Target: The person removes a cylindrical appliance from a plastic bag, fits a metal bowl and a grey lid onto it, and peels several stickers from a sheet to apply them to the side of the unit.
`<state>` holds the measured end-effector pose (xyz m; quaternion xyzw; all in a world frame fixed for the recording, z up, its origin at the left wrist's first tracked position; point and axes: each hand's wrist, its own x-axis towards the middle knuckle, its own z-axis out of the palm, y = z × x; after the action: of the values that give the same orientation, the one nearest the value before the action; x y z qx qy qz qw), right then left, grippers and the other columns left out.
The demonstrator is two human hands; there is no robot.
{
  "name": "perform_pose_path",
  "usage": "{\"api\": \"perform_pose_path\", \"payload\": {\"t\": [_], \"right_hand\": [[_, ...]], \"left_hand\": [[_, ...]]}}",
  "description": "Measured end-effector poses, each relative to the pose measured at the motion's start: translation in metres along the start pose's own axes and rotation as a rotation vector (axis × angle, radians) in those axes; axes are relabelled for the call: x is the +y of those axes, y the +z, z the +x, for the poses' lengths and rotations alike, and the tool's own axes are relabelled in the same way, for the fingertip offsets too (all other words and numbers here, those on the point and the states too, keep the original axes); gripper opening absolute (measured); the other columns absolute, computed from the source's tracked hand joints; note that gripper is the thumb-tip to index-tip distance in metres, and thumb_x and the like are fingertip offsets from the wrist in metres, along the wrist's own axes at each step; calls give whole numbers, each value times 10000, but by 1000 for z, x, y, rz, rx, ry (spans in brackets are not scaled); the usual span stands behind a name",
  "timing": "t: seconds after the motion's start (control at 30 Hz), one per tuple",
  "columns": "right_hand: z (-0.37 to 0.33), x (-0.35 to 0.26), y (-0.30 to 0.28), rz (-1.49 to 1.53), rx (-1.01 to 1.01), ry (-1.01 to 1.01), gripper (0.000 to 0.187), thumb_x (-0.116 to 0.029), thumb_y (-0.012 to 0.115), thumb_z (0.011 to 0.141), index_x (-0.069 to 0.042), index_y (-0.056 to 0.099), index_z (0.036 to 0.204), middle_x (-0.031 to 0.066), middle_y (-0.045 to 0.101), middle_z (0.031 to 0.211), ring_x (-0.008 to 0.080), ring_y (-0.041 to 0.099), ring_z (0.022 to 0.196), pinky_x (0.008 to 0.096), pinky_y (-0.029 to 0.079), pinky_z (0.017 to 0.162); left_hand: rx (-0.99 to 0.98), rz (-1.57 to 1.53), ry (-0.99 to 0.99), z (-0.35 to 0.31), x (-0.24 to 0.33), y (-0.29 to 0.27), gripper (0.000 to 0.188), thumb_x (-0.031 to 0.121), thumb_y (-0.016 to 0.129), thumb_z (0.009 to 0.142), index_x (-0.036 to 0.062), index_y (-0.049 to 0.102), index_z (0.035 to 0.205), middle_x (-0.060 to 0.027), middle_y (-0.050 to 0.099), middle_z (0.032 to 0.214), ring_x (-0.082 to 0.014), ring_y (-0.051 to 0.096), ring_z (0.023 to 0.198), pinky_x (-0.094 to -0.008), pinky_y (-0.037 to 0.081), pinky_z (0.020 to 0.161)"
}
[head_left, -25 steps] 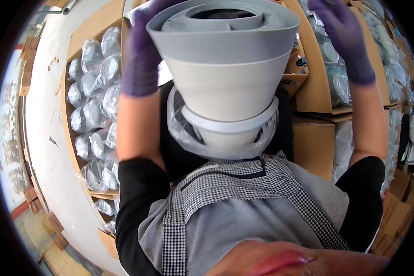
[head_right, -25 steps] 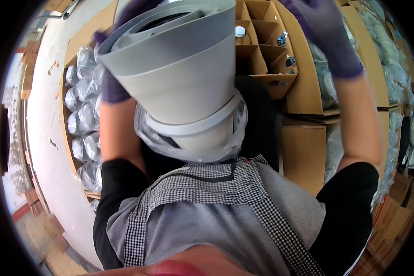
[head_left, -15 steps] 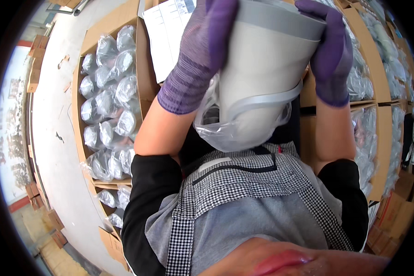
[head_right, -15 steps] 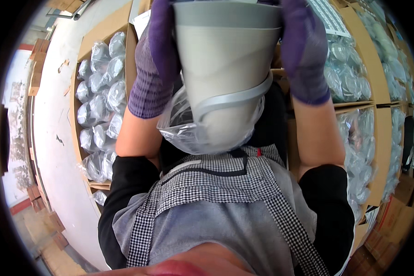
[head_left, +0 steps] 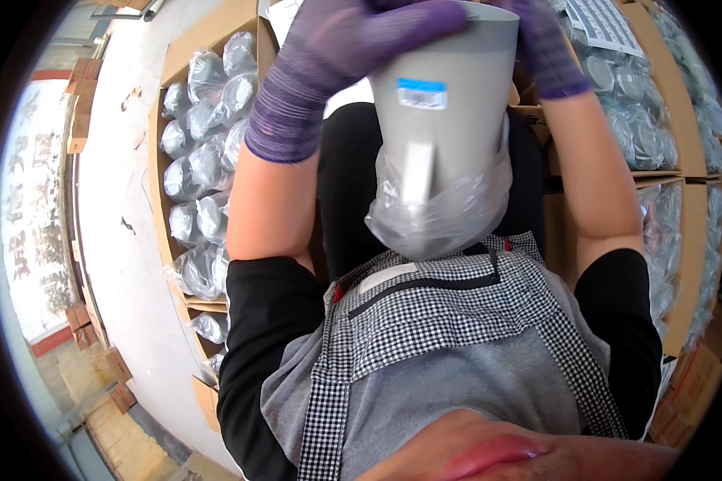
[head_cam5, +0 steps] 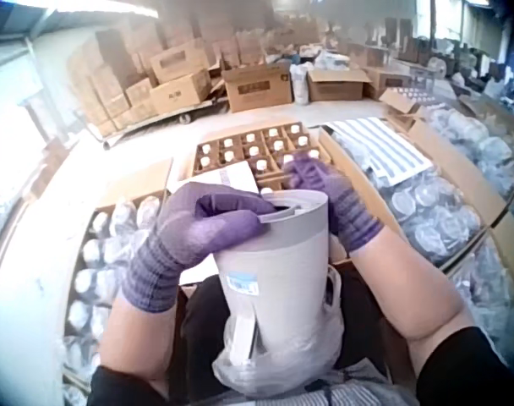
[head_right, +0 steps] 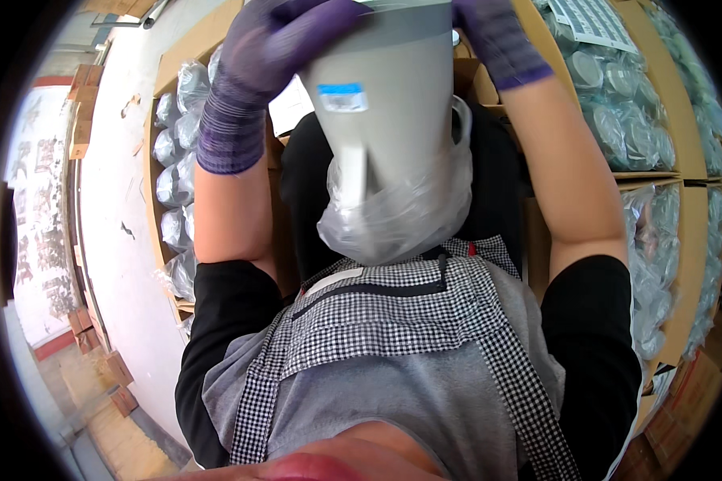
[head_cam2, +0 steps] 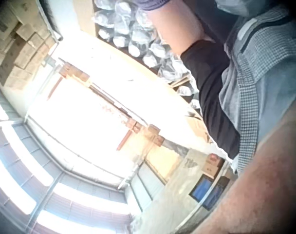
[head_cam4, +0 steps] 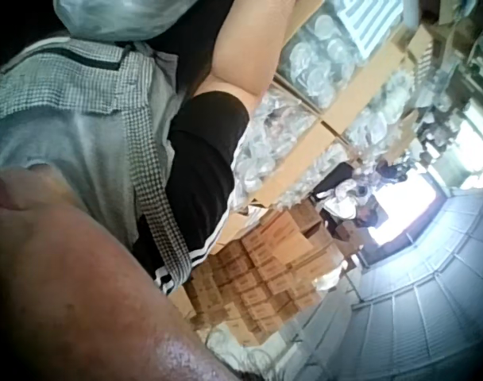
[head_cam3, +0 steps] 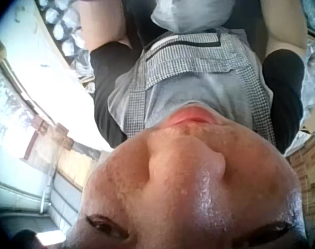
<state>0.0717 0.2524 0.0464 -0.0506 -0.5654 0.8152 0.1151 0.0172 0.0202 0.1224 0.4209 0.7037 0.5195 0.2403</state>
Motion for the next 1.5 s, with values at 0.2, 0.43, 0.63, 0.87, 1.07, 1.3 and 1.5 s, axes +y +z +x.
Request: {"api": "perform_pose_path", "payload": {"t": [0.2, 0.43, 0.63, 0.87, 1.07, 1.3, 1.5], "right_hand": [[-108, -15, -12, -1072, 85, -709, 205, -156, 581, 981, 10, 639, 1087, 98, 661, 973, 192, 641, 895, 307, 500, 803], [-110, 18, 35, -1122, 133, -641, 171, -148, 720, 892, -28, 641, 986, 101, 621, 890, 240, 634, 805, 334, 511, 740], [-116, 28, 44, -1084, 137, -539, 177, -145, 730, 891, -28, 642, 991, 85, 627, 885, 200, 639, 821, 301, 510, 748], [-116, 15, 29, -203, 50, 19, 144, -135, 710, 925, -26, 643, 991, 32, 629, 854, 101, 623, 778, 258, 512, 733], [-113, 16, 39, -987, 237, -423, 147, -65, 686, 935, -16, 639, 1065, 26, 639, 935, 89, 636, 896, 234, 512, 791], [-111, 24, 39, -869, 174, -391, 132, -62, 686, 935, -12, 635, 1046, 21, 632, 963, 80, 618, 860, 234, 504, 753], [-107, 23, 16, -126, 0, -27, 131, -30, 665, 938, -16, 622, 1061, 26, 626, 960, 93, 613, 863, 236, 501, 781]], "left_hand": [[66, 1205, 5, 9, 15, 19, 534, 527, 611, 919, 14, 732, 835, -204, 690, 760, -351, 693, 698, -422, 553, 667], [285, 1326, 361, -3, -9, 13, 263, 299, 614, 934, 133, 705, 1116, -111, 609, 659, -295, 632, 594, -429, 515, 538], [365, 1461, 625, -6, -19, 11, 264, 187, 670, 873, 185, 704, 1134, -66, 579, 644, -250, 602, 565, -389, 486, 484], [294, 1369, 497, -9, -10, 11, 188, 208, 666, 904, 199, 725, 1083, -68, 582, 630, -256, 597, 547, -389, 474, 464], [412, 1385, 632, -12, -11, 18, 156, 237, 668, 922, 199, 724, 1062, -73, 583, 624, -258, 597, 535, -392, 472, 457], [323, 1076, 210, -7, -1, 18, 383, 399, 614, 961, 75, 740, 799, -130, 583, 570, -286, 611, 529, -411, 499, 530], [363, 815, 19, -16, 23, 20, 581, 496, 613, 939, -8, 704, 665, -167, 590, 535, -303, 627, 513, -396, 526, 573]]}}
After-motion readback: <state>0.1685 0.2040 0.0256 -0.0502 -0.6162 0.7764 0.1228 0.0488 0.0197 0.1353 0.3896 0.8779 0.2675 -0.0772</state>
